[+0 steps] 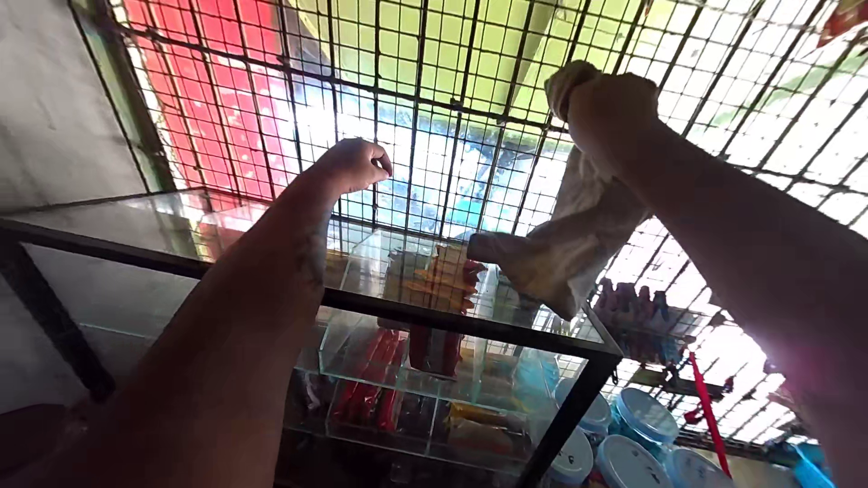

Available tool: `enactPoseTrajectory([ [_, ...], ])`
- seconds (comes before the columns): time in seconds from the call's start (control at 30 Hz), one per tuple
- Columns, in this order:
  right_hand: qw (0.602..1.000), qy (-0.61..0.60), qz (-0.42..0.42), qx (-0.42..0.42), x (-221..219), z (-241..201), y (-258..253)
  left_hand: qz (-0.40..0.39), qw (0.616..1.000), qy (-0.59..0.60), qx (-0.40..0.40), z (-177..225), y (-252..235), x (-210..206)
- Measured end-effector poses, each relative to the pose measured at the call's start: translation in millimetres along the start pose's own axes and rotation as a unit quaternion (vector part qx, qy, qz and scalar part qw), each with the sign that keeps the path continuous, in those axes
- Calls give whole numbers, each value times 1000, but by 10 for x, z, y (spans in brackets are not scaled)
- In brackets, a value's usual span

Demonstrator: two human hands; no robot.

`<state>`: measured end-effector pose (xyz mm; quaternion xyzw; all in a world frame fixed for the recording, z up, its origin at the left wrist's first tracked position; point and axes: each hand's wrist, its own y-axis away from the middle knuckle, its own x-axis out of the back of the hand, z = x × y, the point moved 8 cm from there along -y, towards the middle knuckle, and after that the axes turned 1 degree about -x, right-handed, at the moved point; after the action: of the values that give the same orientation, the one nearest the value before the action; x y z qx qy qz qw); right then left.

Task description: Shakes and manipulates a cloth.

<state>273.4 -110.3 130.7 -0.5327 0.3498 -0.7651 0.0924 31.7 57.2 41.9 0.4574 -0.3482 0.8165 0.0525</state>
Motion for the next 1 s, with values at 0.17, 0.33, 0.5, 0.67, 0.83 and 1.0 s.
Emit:
enactPoseTrajectory([
  [0.17,998,-50,7,-45,109,334,1,-4,1000,-11,1,2,-61,0],
  [0.33,998,-34,31,-31,39,236,-176,-1,1000,-10,0,-16,-67,24],
  [0.5,995,3,95,5,30,344,-293,-4,1000,-16,6,-37,-72,10],
  [0.67,993,-18,118,5,38,477,-386,3,1000,-3,10,-52,-47,6],
  [0.83,993,-99,19,-64,-145,360,-194,-9,999,1,34,-66,31,-8],
  [1.0,994,-95,-13,-53,-458,239,21,-9,999,2,32,-38,14,0],
])
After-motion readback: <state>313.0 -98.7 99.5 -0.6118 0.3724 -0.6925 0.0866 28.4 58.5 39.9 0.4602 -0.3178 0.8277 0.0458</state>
